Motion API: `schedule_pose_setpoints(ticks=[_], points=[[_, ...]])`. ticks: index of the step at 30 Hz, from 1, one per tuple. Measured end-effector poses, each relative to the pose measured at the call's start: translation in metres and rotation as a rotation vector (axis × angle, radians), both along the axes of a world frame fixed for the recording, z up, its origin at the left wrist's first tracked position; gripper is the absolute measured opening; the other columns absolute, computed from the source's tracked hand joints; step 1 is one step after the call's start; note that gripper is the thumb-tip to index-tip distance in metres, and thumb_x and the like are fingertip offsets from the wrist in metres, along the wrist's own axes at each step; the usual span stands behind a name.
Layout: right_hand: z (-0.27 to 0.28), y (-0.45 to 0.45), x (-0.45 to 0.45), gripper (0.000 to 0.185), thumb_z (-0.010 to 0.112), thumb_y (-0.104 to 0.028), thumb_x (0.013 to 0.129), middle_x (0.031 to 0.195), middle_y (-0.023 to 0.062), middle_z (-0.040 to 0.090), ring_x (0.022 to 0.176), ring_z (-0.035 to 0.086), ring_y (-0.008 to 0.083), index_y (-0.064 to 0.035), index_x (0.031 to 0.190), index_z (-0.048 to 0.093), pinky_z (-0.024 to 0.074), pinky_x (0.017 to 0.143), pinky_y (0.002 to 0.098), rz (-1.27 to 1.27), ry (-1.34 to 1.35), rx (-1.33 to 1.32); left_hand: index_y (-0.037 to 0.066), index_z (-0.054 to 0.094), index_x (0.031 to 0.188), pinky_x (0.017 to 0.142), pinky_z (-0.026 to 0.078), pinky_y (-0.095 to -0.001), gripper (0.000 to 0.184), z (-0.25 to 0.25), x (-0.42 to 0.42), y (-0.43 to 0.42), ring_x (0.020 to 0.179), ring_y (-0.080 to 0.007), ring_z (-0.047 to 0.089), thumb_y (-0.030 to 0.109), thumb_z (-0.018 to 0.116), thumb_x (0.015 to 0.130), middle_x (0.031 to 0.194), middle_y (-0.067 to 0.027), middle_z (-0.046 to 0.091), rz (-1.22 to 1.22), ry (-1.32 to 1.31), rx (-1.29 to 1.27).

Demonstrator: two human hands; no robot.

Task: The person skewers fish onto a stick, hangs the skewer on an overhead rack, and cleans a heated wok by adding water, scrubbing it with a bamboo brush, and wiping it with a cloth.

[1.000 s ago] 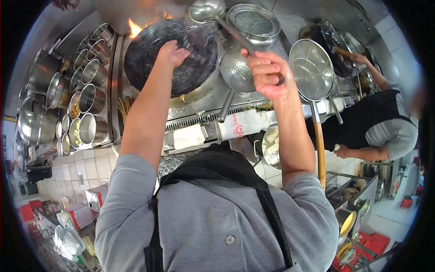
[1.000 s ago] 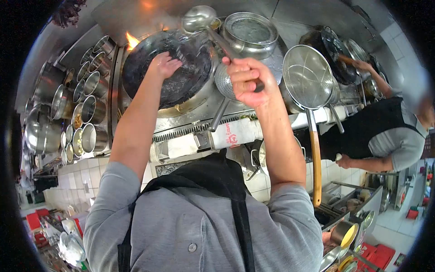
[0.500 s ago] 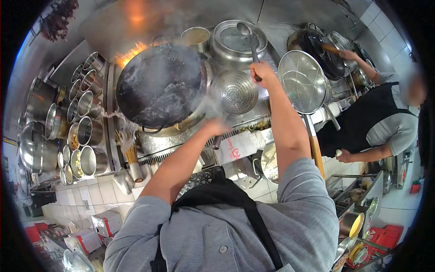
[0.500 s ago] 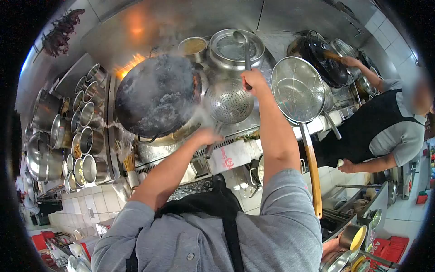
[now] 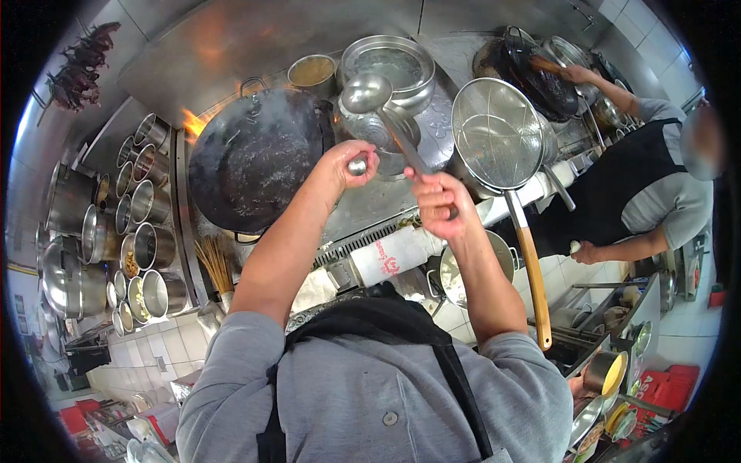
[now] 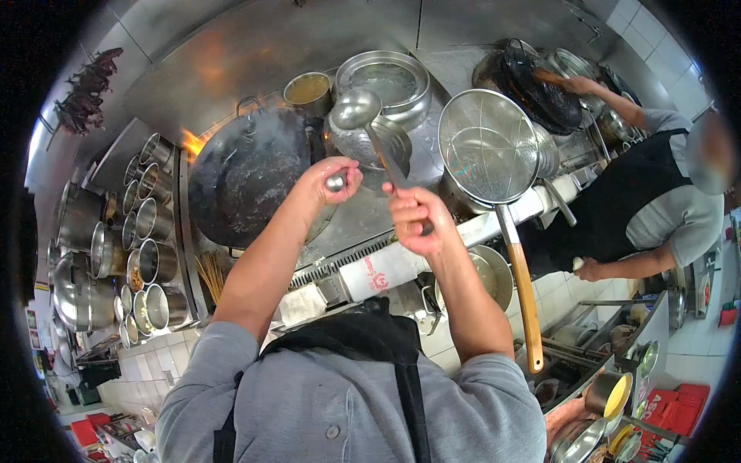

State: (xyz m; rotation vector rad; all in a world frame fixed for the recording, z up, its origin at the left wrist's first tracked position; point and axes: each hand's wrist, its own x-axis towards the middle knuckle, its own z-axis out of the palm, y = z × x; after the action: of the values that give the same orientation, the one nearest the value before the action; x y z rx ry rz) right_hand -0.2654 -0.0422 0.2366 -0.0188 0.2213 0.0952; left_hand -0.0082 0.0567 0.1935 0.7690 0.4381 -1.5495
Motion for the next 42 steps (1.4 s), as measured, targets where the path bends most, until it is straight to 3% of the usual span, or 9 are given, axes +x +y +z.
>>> schedule_pose_setpoints(ticks=[6,10,14,19,21,26,33,37,42], points=[[0.014,0.035,-0.040,0.028,0.058,-0.012,0.092,0.061,-0.0001,0.047,0.043,0.047,0.0123,0.0002,0.117,0.052,0.0366,0.035,0.0309,-0.089,0.519,-1.375,0.005,0.049,0.092,0.046,0.050,-0.0326,0.012,0.005,-0.049,0.033,0.053,-0.0145,0.053,0.011,0.057,0.099,0.071,-0.0036,0.052,-0.085,-0.673,0.194],[0.017,-0.010,0.014,0.027,0.059,-0.013,0.092,0.067,0.0018,0.052,0.046,0.046,0.0117,-0.0012,0.116,0.052,0.0389,0.037,0.0323,-0.186,0.578,-1.610,0.009,0.049,0.103,0.045,0.046,-0.0307,0.015,-0.021,-0.088,0.058,0.053,-0.0128,0.050,0.019,0.059,0.102,0.073,-0.0031,0.054,0.019,-0.521,0.090],[-0.037,-0.087,0.113,0.021,0.060,-0.014,0.093,0.064,-0.0010,0.048,0.047,0.045,0.0108,-0.0051,0.111,0.053,0.0359,0.040,0.0280,-0.266,0.669,-1.613,0.010,0.057,0.104,0.049,0.049,-0.0326,0.038,-0.077,-0.113,0.054,0.054,-0.0157,0.051,0.046,0.049,0.107,0.074,-0.0050,0.056,-0.039,-0.414,0.269],[-0.061,-0.137,0.122,0.019,0.058,-0.003,0.094,0.061,-0.0065,0.039,0.046,0.039,0.0054,0.0041,0.111,0.053,0.0257,0.042,0.0237,-0.179,0.080,-0.157,-0.003,0.063,0.104,0.056,0.054,-0.0415,0.043,-0.118,-0.122,0.076,0.066,-0.0253,0.068,0.039,0.053,0.103,0.082,-0.0199,0.069,-0.582,-1.410,0.449],[-0.047,-0.111,0.106,0.026,0.057,-0.005,0.095,0.064,-0.0059,0.043,0.046,0.041,0.0033,0.0065,0.118,0.054,0.0265,0.042,0.0228,-0.257,0.089,-0.073,-0.001,0.069,0.094,0.062,0.056,-0.0354,0.034,-0.122,-0.095,0.092,0.062,-0.0216,0.069,0.031,0.059,0.098,0.084,-0.0186,0.071,-0.663,-1.708,0.015],[0.012,-0.039,0.057,0.027,0.051,-0.009,0.099,0.072,-0.0058,0.050,0.048,0.046,-0.0016,0.0061,0.121,0.055,0.0342,0.037,0.0177,-0.030,-0.113,-0.033,0.004,0.058,0.115,0.067,0.060,-0.0381,0.028,-0.013,-0.001,0.084,0.067,-0.0215,0.067,0.024,0.066,0.098,0.079,-0.0097,0.066,0.190,-1.058,-0.081],[0.054,0.063,0.009,0.033,0.048,-0.009,0.100,0.072,-0.0041,0.046,0.046,0.044,0.0003,0.0013,0.132,0.050,0.0358,0.035,0.0203,0.183,-0.079,-0.009,0.003,0.046,0.143,0.096,0.056,-0.0534,0.046,-0.025,0.117,0.069,0.128,-0.0394,0.056,0.017,0.053,0.100,0.143,-0.0265,0.047,0.665,-0.486,0.268],[0.054,0.121,-0.014,0.035,0.058,-0.009,0.096,0.064,-0.0033,0.045,0.042,0.042,0.0072,-0.0056,0.130,0.052,0.0341,0.033,0.0278,0.105,0.036,-0.749,0.004,0.058,0.128,0.086,0.053,-0.0581,0.035,-0.044,0.132,0.082,0.109,-0.0309,0.064,0.021,0.048,0.100,0.128,-0.0160,0.060,1.057,-0.302,0.280],[-0.006,0.201,-0.036,0.038,0.056,-0.007,0.098,0.061,0.0009,0.048,0.042,0.045,0.0109,-0.0033,0.133,0.041,0.0362,0.037,0.0313,-0.130,0.310,-1.510,0.003,0.064,0.113,0.072,0.059,-0.0559,0.024,0.023,0.168,0.147,0.086,-0.0386,0.068,0.016,0.049,0.100,0.105,-0.0190,0.068,0.793,-0.481,-0.236]])
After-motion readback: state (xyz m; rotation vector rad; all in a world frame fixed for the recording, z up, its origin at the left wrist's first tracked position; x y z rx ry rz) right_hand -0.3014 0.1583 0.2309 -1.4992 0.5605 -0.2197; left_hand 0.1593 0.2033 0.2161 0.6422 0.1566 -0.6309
